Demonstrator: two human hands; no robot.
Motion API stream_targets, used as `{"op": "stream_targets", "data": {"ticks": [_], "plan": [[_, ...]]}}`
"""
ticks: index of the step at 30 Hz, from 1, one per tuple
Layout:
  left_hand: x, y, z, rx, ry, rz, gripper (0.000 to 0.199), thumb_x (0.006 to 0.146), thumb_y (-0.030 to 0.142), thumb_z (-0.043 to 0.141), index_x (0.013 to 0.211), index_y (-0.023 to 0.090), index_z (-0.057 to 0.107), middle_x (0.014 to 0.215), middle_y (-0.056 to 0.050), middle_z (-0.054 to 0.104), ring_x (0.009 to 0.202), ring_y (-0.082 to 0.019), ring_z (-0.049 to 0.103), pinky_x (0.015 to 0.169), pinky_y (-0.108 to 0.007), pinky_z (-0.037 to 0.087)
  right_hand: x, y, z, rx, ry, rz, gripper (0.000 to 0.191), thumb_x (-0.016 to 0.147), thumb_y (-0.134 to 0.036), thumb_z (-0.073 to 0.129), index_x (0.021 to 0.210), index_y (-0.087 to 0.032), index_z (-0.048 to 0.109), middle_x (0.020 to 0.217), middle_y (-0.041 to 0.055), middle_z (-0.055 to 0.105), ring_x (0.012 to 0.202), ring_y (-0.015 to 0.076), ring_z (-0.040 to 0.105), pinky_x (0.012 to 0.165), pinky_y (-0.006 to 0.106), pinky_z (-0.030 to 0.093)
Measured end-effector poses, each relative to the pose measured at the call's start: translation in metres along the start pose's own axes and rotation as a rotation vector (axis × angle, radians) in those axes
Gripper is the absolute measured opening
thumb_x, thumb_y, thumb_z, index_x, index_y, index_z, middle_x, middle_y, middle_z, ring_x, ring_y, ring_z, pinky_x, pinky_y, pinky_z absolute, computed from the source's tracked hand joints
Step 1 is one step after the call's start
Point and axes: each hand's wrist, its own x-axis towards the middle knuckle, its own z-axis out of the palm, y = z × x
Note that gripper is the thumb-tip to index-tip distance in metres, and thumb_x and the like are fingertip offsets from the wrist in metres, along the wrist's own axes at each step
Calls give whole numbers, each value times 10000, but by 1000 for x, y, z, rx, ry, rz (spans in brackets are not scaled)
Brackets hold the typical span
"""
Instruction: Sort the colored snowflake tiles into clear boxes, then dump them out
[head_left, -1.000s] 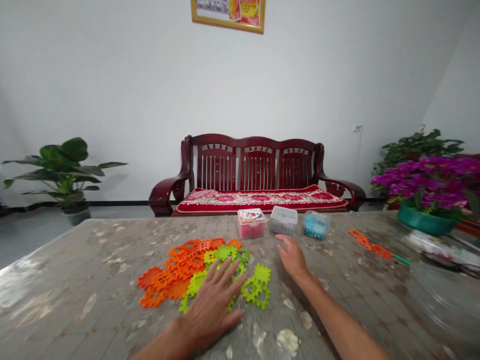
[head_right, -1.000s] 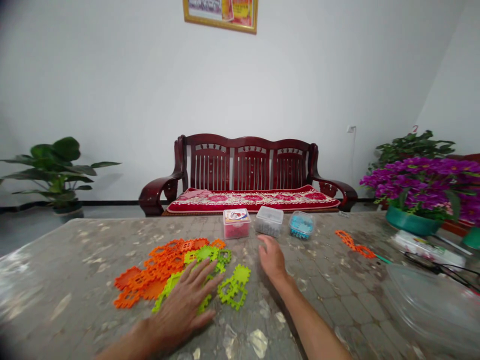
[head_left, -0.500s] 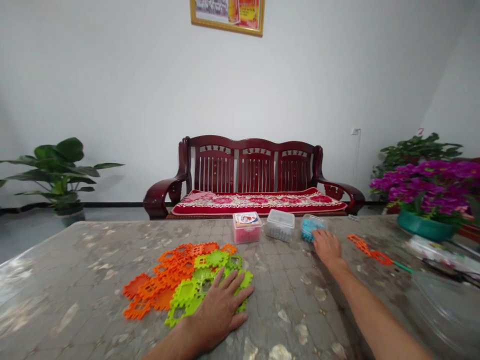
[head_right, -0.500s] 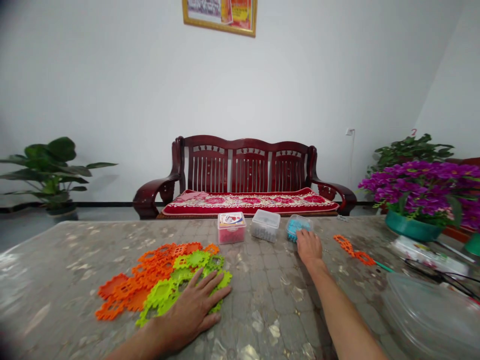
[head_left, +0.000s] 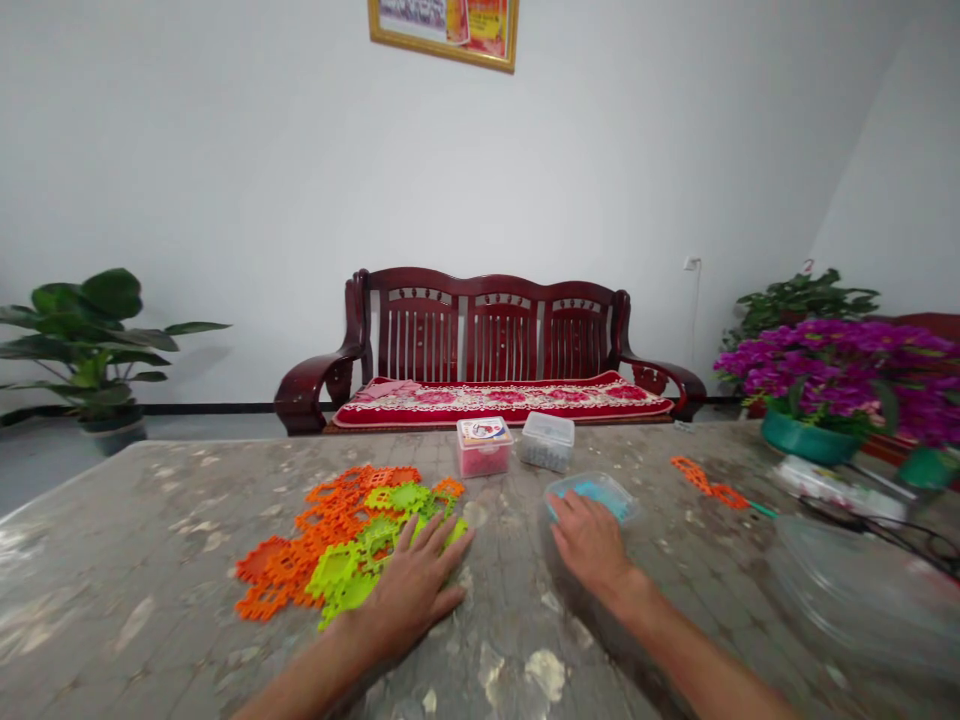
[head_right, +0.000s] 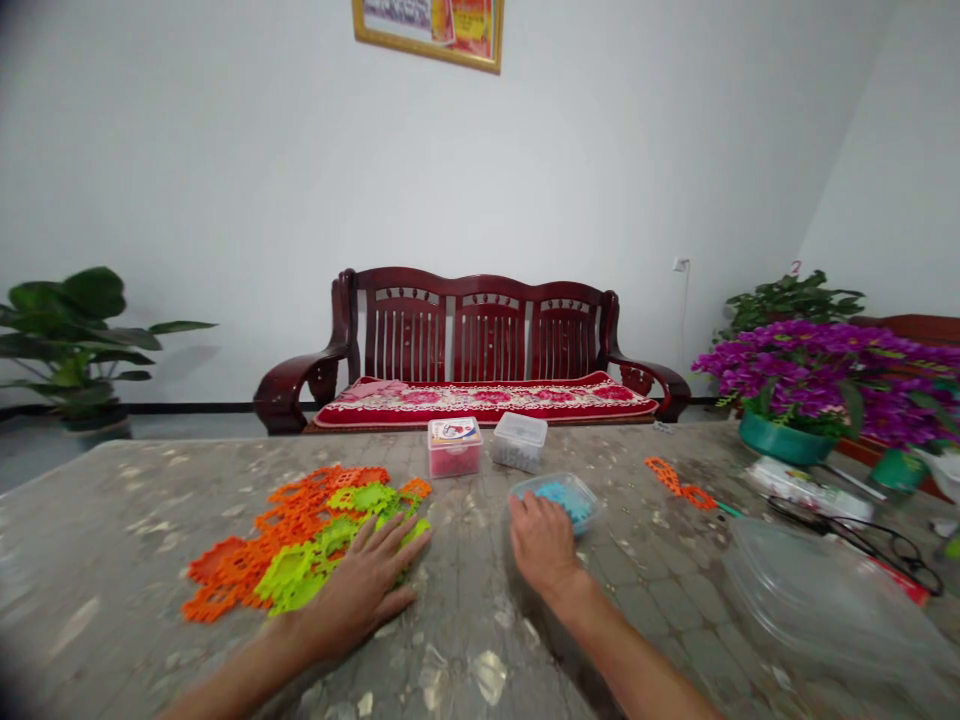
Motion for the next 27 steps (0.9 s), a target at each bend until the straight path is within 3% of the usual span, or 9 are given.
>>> {"op": "stream_targets", "data": {"ticks": [2, 4, 8, 10, 14, 17, 20, 24, 27], "plan": [[2, 15, 0, -48, 45, -7, 747, 878, 377, 656, 1538, 316, 311, 1626, -110, 292, 1501, -334, 242, 1202, -597, 198, -2, -24, -9, 202, 16, -44, 321, 881, -236, 541, 1166, -260, 687, 1046, 76, 721, 920, 242, 657, 790, 330, 451], [4, 28, 1, -124, 74, -6, 887, 824, 400, 726, 1563, 296, 245, 1649, -132, 208, 1507, -348, 213, 1198, -572, 243, 1, -28, -18, 391, 88, -2, 302, 903, -299, 516, 1146, -282, 695, 1062, 45, 735, 911, 213, 668, 801, 311, 469], [8, 38, 0, -221, 84, 81, 1095, 667, 544, 838, 1558, 263, 268, 1655, -175, 140, 1507, -405, 167, 1183, -594, 262, 5, 10, -19, 662, 228, 263, 381, 882, -332, 445, 1139, -215, 701, 1137, 91, 729, 961, 228, 680, 869, 363, 509], [11, 37, -2, -207, 66, 122, 1131, 588, 606, 864, 1531, 252, 347, 1646, -189, 166, 1497, -438, 170, 1179, -618, 245, -4, 27, -14, 779, 214, 277, 426, 854, -342, 451, 1174, -189, 686, 1176, 113, 717, 1027, 249, 676, 906, 403, 521], [13, 37, -7, -152, -9, 147, 1045, 624, 639, 832, 1496, 234, 422, 1596, -194, 315, 1474, -437, 244, 1177, -602, 265, -43, 25, -10, 823, 127, -33, 478, 846, -330, 525, 1299, -217, 624, 1384, 108, 607, 1285, 266, 549, 1093, 466, 420], [10, 39, -8, -117, 31, 140, 936, 701, 636, 781, 1487, 272, 428, 1571, -160, 377, 1458, -414, 295, 1168, -592, 288, -71, 7, -15, 711, 45, -322, 557, 832, -259, 565, 1388, -242, 547, 1466, 95, 535, 1394, 275, 437, 1172, 523, 315], [7, 41, -6, -90, 81, 97, 928, 693, 636, 787, 1482, 309, 424, 1563, -143, 395, 1438, -420, 332, 1147, -614, 307, -83, -4, -16, 581, 46, -497, 659, 809, -234, 606, 1453, -226, 463, 1498, 107, 497, 1425, 288, 394, 1191, 571, 273], [6, 37, 0, -89, 139, 57, 913, 706, 658, 764, 1476, 288, 442, 1544, -154, 422, 1433, -426, 342, 1152, -615, 304, -83, -8, -5, 403, 89, -636, 619, 874, -335, 654, 1451, -222, 459, 1469, 110, 532, 1387, 271, 453, 1176, 537, 342], [7, 32, 9, -184, 215, 92, 1058, 656, 733, 747, 1521, 258, 366, 1569, -186, 370, 1444, -422, 328, 1152, -602, 317, -81, -11, 3, 320, 195, -685, 482, 938, -319, 602, 1401, -213, 517, 1408, 96, 595, 1345, 229, 508, 1143, 461, 422]]}}
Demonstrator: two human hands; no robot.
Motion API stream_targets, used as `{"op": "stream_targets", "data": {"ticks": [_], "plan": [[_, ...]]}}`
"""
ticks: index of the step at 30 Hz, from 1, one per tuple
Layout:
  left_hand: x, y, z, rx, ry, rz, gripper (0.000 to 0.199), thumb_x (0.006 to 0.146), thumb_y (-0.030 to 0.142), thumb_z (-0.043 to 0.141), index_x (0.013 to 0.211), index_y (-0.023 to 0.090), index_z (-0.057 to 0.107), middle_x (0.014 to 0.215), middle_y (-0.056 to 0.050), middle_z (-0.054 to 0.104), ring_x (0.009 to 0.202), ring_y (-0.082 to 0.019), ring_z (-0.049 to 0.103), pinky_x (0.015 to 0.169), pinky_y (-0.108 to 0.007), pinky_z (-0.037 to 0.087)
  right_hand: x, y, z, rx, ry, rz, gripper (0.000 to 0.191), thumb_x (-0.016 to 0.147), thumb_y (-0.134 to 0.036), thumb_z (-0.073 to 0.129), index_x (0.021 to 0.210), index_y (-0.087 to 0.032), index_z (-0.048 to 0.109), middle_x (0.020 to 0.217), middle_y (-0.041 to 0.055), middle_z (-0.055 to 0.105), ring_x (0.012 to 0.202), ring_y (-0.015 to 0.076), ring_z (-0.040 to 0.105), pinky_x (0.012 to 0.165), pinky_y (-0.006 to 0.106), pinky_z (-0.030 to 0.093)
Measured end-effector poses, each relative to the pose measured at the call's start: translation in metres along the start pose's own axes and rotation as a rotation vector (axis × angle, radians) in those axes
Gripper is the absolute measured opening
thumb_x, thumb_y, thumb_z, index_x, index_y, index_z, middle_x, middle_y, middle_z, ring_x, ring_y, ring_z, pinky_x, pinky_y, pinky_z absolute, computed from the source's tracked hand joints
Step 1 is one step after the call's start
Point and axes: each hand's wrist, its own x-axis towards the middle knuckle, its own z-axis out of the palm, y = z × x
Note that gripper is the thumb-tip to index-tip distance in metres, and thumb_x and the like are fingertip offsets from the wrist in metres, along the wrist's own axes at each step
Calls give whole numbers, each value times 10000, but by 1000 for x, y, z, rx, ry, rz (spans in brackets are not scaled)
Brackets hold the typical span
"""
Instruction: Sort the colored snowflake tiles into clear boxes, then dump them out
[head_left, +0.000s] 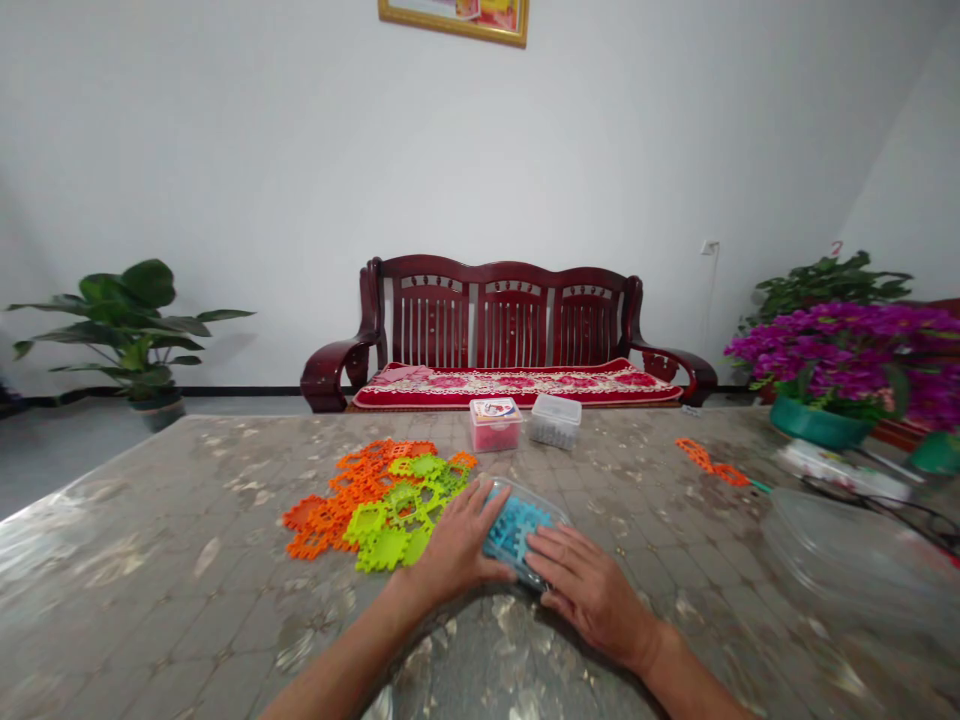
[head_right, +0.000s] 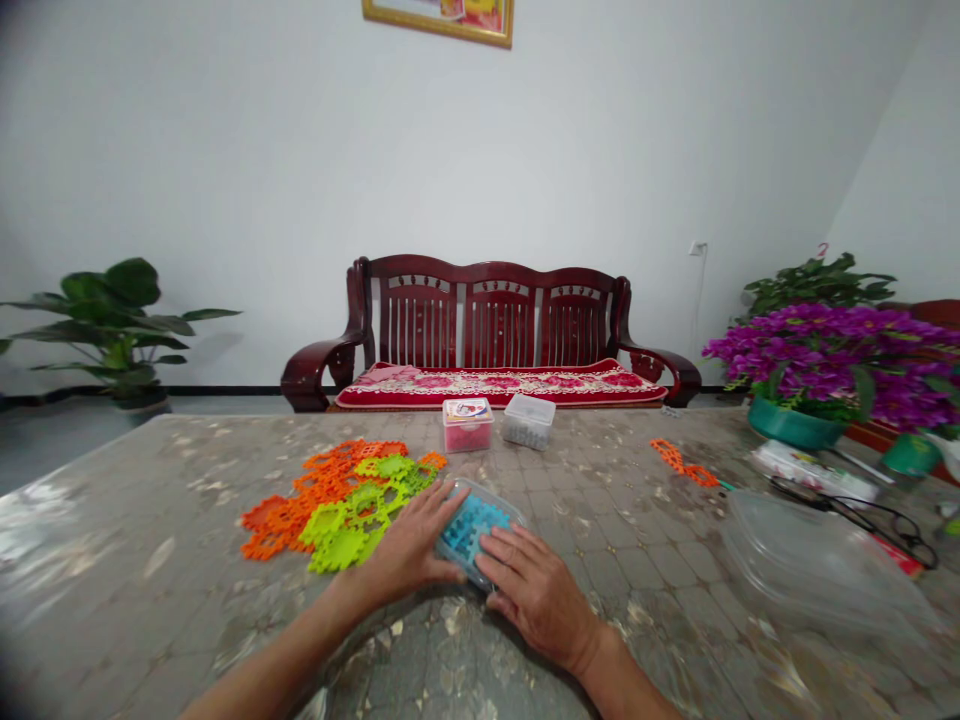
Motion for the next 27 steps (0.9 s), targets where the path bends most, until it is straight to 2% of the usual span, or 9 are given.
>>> {"op": "stream_targets", "data": {"ticks": [2, 6, 9, 13, 17, 19, 22, 25, 27], "plan": [[-1, -4, 6, -70, 29, -14, 1157, 611, 746, 767, 1543, 225, 321, 1596, -221, 296, 1460, -426, 296, 1158, -592, 314, 1, 0, 3, -52, 37, -26, 446, 952, -301, 584, 1382, -193, 535, 1383, 94, 617, 1332, 221, 523, 1133, 442, 444], [-3, -7, 17, -148, 46, -104, 1212, 583, 735, 792, 1540, 156, 323, 1606, -270, 225, 1474, -427, 264, 1169, -583, 298, 2, -4, 4, -105, 82, -55, 399, 965, -261, 549, 1353, -169, 559, 1359, 99, 635, 1313, 227, 543, 1118, 455, 463], [-4, -8, 21, -169, 55, -117, 1241, 575, 767, 769, 1533, 111, 330, 1594, -288, 243, 1471, -427, 272, 1185, -573, 275, 4, -6, 5, -114, 126, -43, 365, 961, -200, 529, 1321, -165, 580, 1320, 96, 663, 1276, 223, 578, 1101, 455, 480], [-4, -8, 20, -188, 74, -97, 1257, 579, 815, 720, 1537, 107, 318, 1586, -284, 270, 1465, -426, 287, 1184, -576, 278, 10, -10, 4, -87, 186, -21, 299, 949, -182, 542, 1236, -173, 625, 1240, 84, 710, 1197, 217, 638, 1068, 439, 507], [-4, -5, 18, -211, 102, -108, 1215, 599, 798, 725, 1525, 110, 343, 1564, -276, 329, 1445, -425, 329, 1171, -575, 301, 19, -14, 2, -11, 295, 51, 229, 954, -161, 515, 1134, -185, 654, 1098, 73, 763, 1055, 188, 709, 948, 348, 575], [-3, -2, 17, -253, 135, -120, 1159, 630, 738, 756, 1523, 123, 347, 1548, -251, 374, 1430, -409, 363, 1174, -562, 304, 23, -14, 1, 13, 333, 80, 220, 955, -153, 504, 1111, -188, 656, 1047, 70, 772, 1002, 177, 725, 906, 316, 583], [-2, 4, 17, -378, 205, -196, 1030, 691, 554, 794, 1522, 145, 343, 1537, -205, 414, 1420, -368, 394, 1182, -519, 310, 26, -14, -1, 23, 371, 120, 221, 963, -154, 492, 1106, -194, 657, 1008, 58, 777, 955, 165, 734, 889, 287, 575], [1, 10, 18, -503, 274, -327, 873, 741, 358, 734, 1502, 136, 368, 1515, -180, 453, 1409, -331, 420, 1186, -480, 309, 29, -14, -2, 24, 418, 204, 218, 979, -177, 476, 1079, -209, 668, 967, 42, 782, 886, 153, 743, 834, 253, 575], [2, 13, 20, -549, 312, -379, 839, 742, 292, 695, 1498, 133, 367, 1508, -166, 469, 1404, -311, 431, 1189, -456, 303, 31, -13, -2, 27, 444, 255, 221, 982, -194, 474, 1065, -218, 677, 964, 34, 784, 865, 153, 746, 814, 244, 573]]}}
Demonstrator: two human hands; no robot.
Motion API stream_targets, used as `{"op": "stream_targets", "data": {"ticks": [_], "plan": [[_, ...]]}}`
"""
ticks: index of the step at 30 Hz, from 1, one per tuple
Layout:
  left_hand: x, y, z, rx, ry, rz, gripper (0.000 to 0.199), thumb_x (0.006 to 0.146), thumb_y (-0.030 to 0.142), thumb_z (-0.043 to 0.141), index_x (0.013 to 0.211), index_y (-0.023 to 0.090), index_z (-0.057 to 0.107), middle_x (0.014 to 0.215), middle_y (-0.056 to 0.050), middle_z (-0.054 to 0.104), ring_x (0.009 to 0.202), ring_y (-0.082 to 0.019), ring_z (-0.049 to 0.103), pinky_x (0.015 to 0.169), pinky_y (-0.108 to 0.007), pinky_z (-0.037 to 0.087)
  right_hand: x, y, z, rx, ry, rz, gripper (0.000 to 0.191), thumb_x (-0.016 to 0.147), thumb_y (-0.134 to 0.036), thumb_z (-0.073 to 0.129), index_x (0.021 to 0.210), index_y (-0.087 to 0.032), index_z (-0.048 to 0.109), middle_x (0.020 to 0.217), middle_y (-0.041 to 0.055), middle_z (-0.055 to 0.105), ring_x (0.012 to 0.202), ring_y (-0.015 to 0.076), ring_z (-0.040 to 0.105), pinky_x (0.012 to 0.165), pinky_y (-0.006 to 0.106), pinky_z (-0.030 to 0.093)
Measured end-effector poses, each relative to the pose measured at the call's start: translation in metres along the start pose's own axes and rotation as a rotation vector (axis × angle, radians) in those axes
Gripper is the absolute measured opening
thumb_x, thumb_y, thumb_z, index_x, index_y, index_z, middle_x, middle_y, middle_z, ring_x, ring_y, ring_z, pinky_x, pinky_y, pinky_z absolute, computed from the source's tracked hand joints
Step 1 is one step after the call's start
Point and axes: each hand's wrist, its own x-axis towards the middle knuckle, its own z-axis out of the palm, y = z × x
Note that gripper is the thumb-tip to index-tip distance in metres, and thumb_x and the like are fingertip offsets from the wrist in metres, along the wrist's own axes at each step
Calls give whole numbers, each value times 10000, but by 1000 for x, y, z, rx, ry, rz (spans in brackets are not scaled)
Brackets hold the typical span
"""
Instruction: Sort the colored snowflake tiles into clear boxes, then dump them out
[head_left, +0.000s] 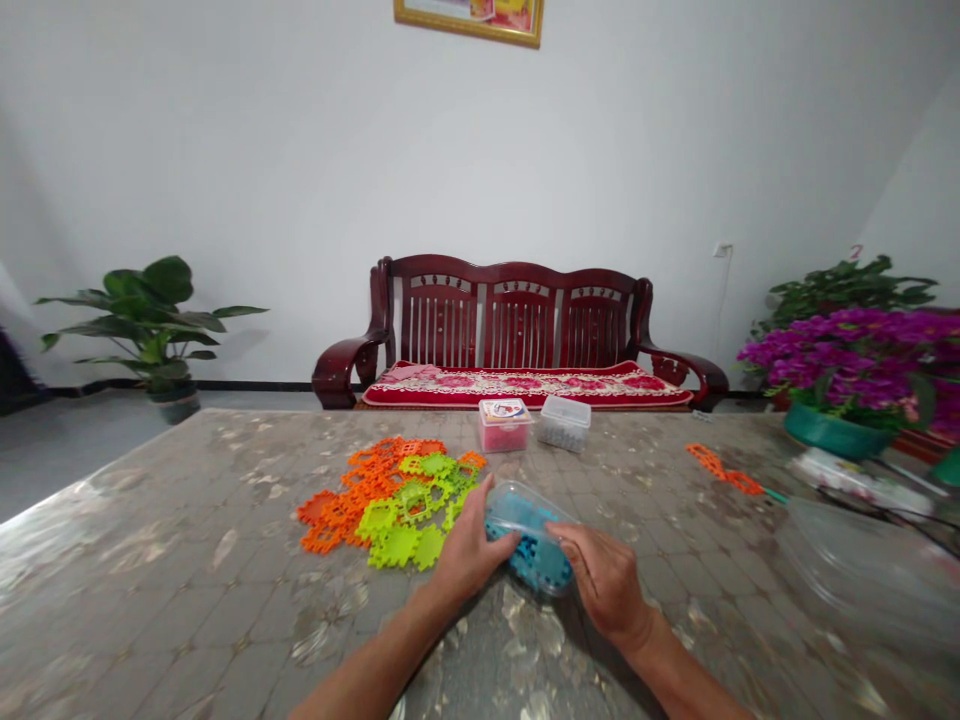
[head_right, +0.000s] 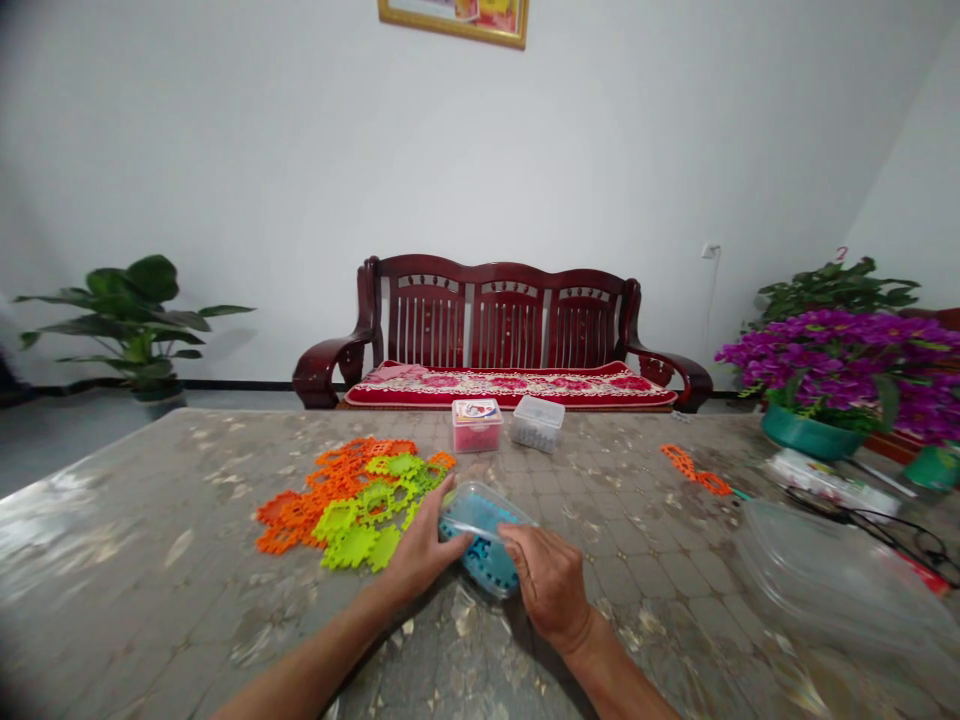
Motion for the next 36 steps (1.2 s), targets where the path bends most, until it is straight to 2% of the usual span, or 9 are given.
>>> {"op": "stream_targets", "data": {"ticks": [5, 9, 11, 15, 18, 23, 28, 32, 36], "plan": [[-1, 3, 5, -36, 35, -107, 969, 762, 302, 686, 1569, 165, 168, 1520, -147, 466, 1328, -271, 529, 1112, -376, 402, 6, 14, 3, -19, 148, 185, 279, 1000, -249, 431, 1043, -214, 704, 947, 33, 789, 835, 155, 748, 759, 235, 575], [10, 9, -6, 235, -91, -150, 593, 923, 360, 487, 1475, 158, 405, 1479, -134, 524, 1352, -246, 507, 1114, -338, 379, 1, 48, -5, -197, 314, 340, 352, 1016, -351, 402, 1066, -201, 717, 996, 67, 784, 872, 189, 741, 757, 277, 569], [23, 12, -15, 333, -159, -157, 447, 962, 349, 411, 1352, 183, 553, 1383, -120, 617, 1290, -251, 562, 1079, -344, 403, -7, 66, -12, -325, 279, 330, 364, 1010, -375, 411, 1101, -204, 719, 1031, 83, 777, 886, 210, 737, 779, 312, 558], [53, 16, -27, 400, -247, -148, 245, 916, 279, 509, 1036, 185, 701, 1048, -99, 753, 1022, -266, 683, 905, -349, 483, -28, 88, -29, -492, 133, 361, 354, 992, -344, 419, 1143, -226, 717, 1044, 99, 767, 899, 251, 720, 792, 379, 535], [67, 15, -29, 410, -332, -113, 156, 889, 269, 611, 781, 174, 670, 803, -27, 717, 813, -195, 672, 803, -318, 496, -47, 99, -37, -509, 49, 421, 337, 933, -261, 444, 1122, -266, 722, 1026, 83, 765, 892, 262, 706, 795, 412, 528], [64, 8, -32, 349, -299, -53, 203, 894, 239, 570, 726, 156, 648, 659, 31, 623, 669, -150, 612, 655, -254, 461, -65, 106, -35, -463, 33, 445, 380, 715, -148, 549, 1007, -278, 754, 1036, 83, 751, 976, 297, 675, 906, 497, 513], [59, -5, -38, 265, -114, -34, 293, 909, 300, 452, 931, 155, 705, 717, -1, 675, 643, -168, 624, 603, -242, 443, -34, 83, -1, 80, 61, 580, 357, 835, -337, 580, 1159, -252, 701, 1146, 96, 734, 1037, 281, 686, 847, 454, 568], [63, -13, -43, 219, 10, -26, 379, 934, 372, 432, 1123, 159, 681, 862, -40, 735, 751, -202, 682, 696, -277, 506, 9, 65, 31, 701, -137, 713, 586, 870, -452, 599, 1405, -233, 505, 1221, 133, 708, 988, 259, 714, 603, 320, 576], [64, -23, -48, 215, 97, -25, 348, 929, 358, 464, 1154, 182, 663, 1107, -85, 734, 1021, -247, 676, 897, -347, 515, 34, 65, 55, 916, -293, 712, 732, 786, -422, 691, 1441, -219, 435, 1220, 126, 705, 926, 244, 720, 554, 287, 561]]}}
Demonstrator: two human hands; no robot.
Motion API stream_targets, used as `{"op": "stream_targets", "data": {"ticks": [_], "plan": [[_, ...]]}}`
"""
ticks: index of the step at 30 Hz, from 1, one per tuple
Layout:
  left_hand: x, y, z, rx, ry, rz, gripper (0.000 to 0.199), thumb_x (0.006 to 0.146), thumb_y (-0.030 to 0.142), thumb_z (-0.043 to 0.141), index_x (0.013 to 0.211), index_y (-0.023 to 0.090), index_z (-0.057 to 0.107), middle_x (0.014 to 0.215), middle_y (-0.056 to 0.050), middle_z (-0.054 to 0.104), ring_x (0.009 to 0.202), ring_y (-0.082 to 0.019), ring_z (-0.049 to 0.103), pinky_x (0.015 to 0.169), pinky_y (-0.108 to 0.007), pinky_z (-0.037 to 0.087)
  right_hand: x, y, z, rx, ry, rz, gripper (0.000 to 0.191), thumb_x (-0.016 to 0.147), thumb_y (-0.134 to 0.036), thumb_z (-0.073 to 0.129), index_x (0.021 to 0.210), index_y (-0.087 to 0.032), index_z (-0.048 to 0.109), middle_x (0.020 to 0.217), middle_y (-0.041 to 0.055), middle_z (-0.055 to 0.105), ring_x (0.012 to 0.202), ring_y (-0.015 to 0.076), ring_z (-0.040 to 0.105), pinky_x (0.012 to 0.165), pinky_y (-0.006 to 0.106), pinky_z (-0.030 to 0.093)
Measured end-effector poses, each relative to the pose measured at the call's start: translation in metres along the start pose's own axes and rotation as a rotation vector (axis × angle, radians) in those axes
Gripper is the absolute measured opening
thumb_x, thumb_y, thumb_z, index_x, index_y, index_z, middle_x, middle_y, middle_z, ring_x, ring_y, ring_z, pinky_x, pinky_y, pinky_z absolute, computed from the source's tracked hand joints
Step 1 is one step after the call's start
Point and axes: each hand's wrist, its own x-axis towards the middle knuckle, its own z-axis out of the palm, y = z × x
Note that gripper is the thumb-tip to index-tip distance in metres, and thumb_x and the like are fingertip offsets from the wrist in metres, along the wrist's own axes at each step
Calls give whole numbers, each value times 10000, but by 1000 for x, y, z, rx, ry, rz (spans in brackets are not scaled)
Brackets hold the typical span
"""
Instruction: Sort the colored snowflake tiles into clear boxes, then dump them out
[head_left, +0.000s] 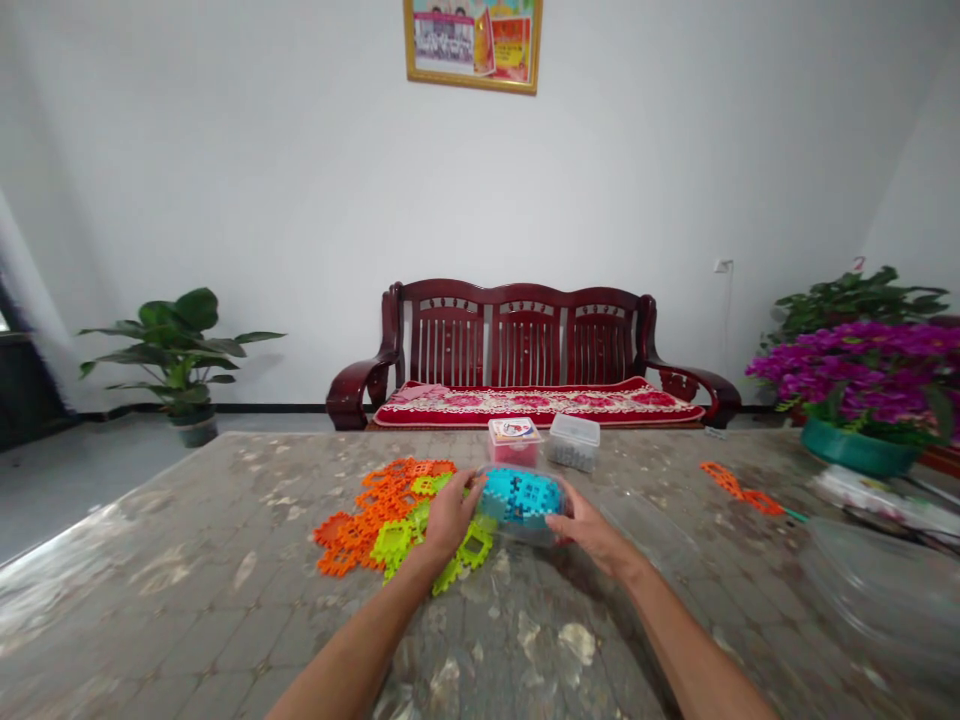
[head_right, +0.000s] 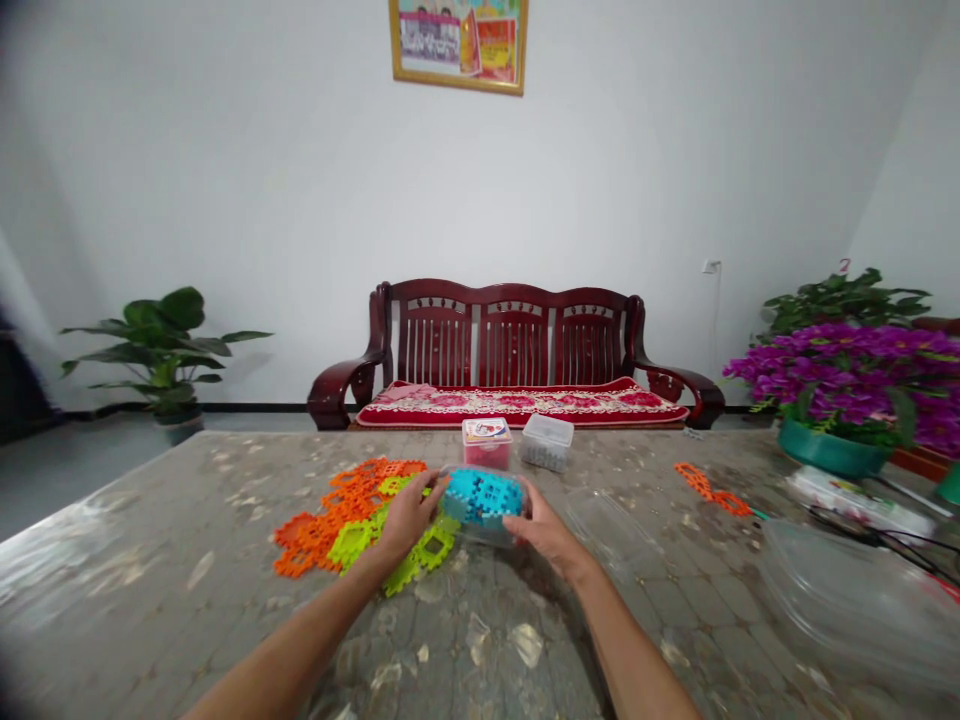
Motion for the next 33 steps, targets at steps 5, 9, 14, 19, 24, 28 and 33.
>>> {"op": "stream_targets", "data": {"ticks": [5, 9, 14, 19, 24, 28, 33], "plan": [[-10, -9, 4, 15, 45, -35, 494, 940, 297, 399, 1396, 125, 482, 1400, -164, 579, 1321, -276, 528, 1108, -438, 399, 23, 23, 18, -37, 45, -108, 731, 712, -348, 726, 1381, -194, 476, 1255, 135, 685, 1044, 259, 696, 794, 405, 599], [-33, -4, 11, 57, 66, -34, 704, 933, 389, 444, 1533, 90, 231, 1598, -206, 303, 1499, -311, 253, 1192, -487, 272, 32, 44, 33, -160, 292, -220, 620, 656, -279, 739, 1247, -208, 563, 1171, 108, 719, 1022, 265, 704, 890, 460, 567], [-63, 3, 6, 234, -17, -7, 818, 876, 400, 557, 1553, 111, 201, 1633, -228, 187, 1511, -375, 183, 1188, -543, 244, 31, 45, 44, -414, 499, -299, 547, 686, -235, 693, 1221, -204, 584, 1144, 104, 705, 1042, 271, 679, 915, 463, 554], [-81, 0, 5, 280, -24, 25, 916, 802, 393, 660, 1563, 187, 195, 1637, -198, 201, 1489, -395, 246, 1156, -563, 298, 26, 32, 47, -561, 448, -456, 547, 777, -158, 568, 1319, -225, 536, 1218, 98, 654, 1138, 256, 622, 988, 456, 520], [-91, -1, 13, 277, -12, 39, 978, 738, 413, 719, 1557, 211, 225, 1630, -186, 230, 1481, -415, 256, 1161, -582, 281, 23, 21, 52, -698, 456, -559, 640, 786, -50, 417, 1390, -249, 489, 1206, 80, 620, 1155, 239, 582, 1024, 467, 495], [-94, 1, 13, 303, -36, 25, 932, 719, 361, 725, 1537, 226, 298, 1629, -173, 237, 1465, -433, 280, 1153, -596, 282, 22, 14, 56, -743, 530, -616, 622, 814, -48, 377, 1389, -256, 486, 1184, 84, 614, 1136, 239, 570, 1013, 480, 494], [-87, 6, 8, 352, -36, 53, 861, 710, 292, 727, 1500, 267, 384, 1643, -134, 210, 1468, -431, 265, 1152, -581, 281, 25, 15, 55, -607, 727, -526, 606, 763, -53, 398, 1331, -219, 528, 1164, 91, 629, 1073, 229, 600, 970, 434, 512]]}}
